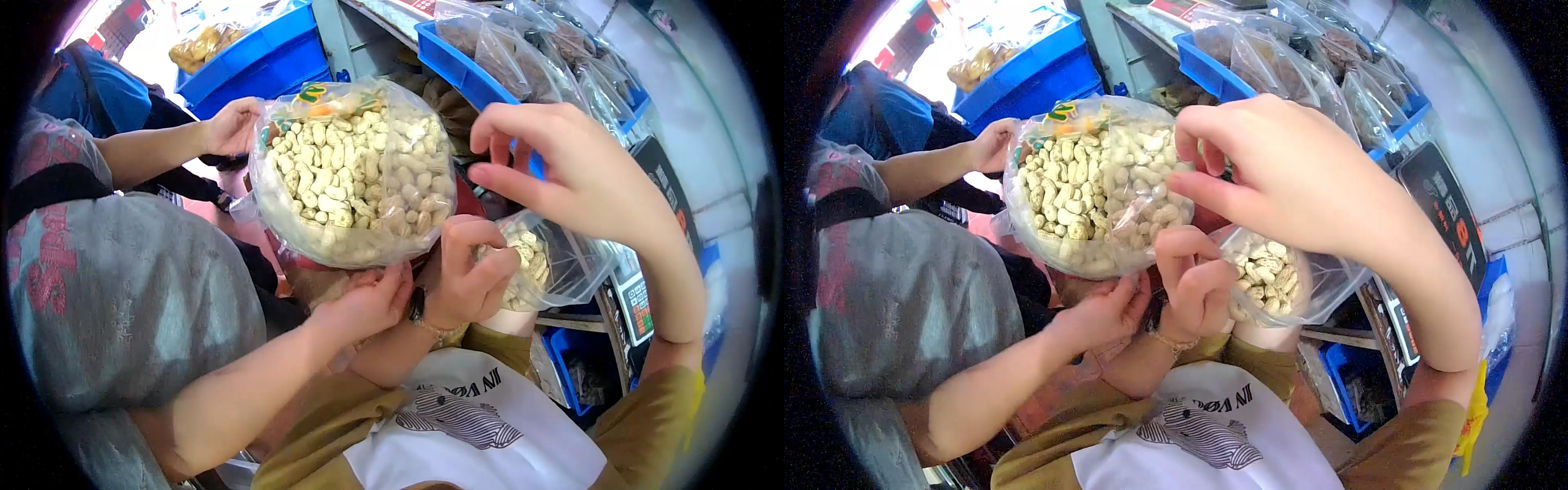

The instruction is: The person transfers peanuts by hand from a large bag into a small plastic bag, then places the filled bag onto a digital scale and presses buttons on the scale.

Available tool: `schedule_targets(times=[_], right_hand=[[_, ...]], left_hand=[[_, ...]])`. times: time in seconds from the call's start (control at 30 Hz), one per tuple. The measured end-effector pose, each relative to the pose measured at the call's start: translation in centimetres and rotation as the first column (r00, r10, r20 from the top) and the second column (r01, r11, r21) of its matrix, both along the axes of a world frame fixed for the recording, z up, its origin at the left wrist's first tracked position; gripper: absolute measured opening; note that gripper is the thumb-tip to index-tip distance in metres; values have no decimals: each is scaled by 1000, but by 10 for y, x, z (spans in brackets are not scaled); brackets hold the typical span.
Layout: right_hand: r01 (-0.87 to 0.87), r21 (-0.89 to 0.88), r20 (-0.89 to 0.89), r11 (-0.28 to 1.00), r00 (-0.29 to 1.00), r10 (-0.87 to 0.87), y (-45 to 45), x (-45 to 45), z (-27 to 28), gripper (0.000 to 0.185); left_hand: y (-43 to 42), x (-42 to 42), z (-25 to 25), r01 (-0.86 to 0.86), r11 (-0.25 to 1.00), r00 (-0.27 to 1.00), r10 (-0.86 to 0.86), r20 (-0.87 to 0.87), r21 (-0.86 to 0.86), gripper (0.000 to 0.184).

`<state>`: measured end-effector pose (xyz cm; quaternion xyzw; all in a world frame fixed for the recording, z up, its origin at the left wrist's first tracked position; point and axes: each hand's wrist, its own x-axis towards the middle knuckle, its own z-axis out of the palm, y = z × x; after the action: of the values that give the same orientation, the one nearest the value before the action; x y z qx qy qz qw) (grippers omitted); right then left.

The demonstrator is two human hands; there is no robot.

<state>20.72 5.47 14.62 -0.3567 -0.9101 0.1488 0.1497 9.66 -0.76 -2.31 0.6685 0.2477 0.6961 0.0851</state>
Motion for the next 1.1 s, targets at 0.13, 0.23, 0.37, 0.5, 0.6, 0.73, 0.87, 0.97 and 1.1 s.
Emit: schedule_targets(times=[0.13,0.23,0.37,0.5,0.6,0.73,0.87,0.97,1.1], right_hand=[[165,30,120,986,979,-167,17,-38,-8,50],[220,196,169,956,952,-254,34,-64,-27,60],[195,173,204,965,952,-229,54,-77,-39,52],[168,-368,97,915,985,-142,67,-68,-45,36],[174,-235,85,956,984,-158,70,-57,-46,31],[131,185,-37,974,991,-126,67,-49,-46,27],[-48,480,-231,876,956,179,57,-68,-33,20],[-149,447,-153,882,959,240,28,-77,-1,30],[-244,563,-154,790,908,391,24,-82,1,24]], left_hand=[[-3,9,-5,67,998,997,-67,27,-7,24],[-6,11,-5,52,998,998,-51,-33,22,22],[-8,10,-11,10,999,1000,-9,-15,36,19],[-4,13,-18,-32,997,998,28,59,77,20],[-2,21,-18,-56,991,989,39,143,118,21],[0,27,-19,-40,985,991,18,133,167,20],[1,27,-21,-23,990,989,2,149,136,19],[0,28,-21,-32,988,989,9,151,150,18],[-2,28,-23,-4,991,989,-16,148,134,16]])
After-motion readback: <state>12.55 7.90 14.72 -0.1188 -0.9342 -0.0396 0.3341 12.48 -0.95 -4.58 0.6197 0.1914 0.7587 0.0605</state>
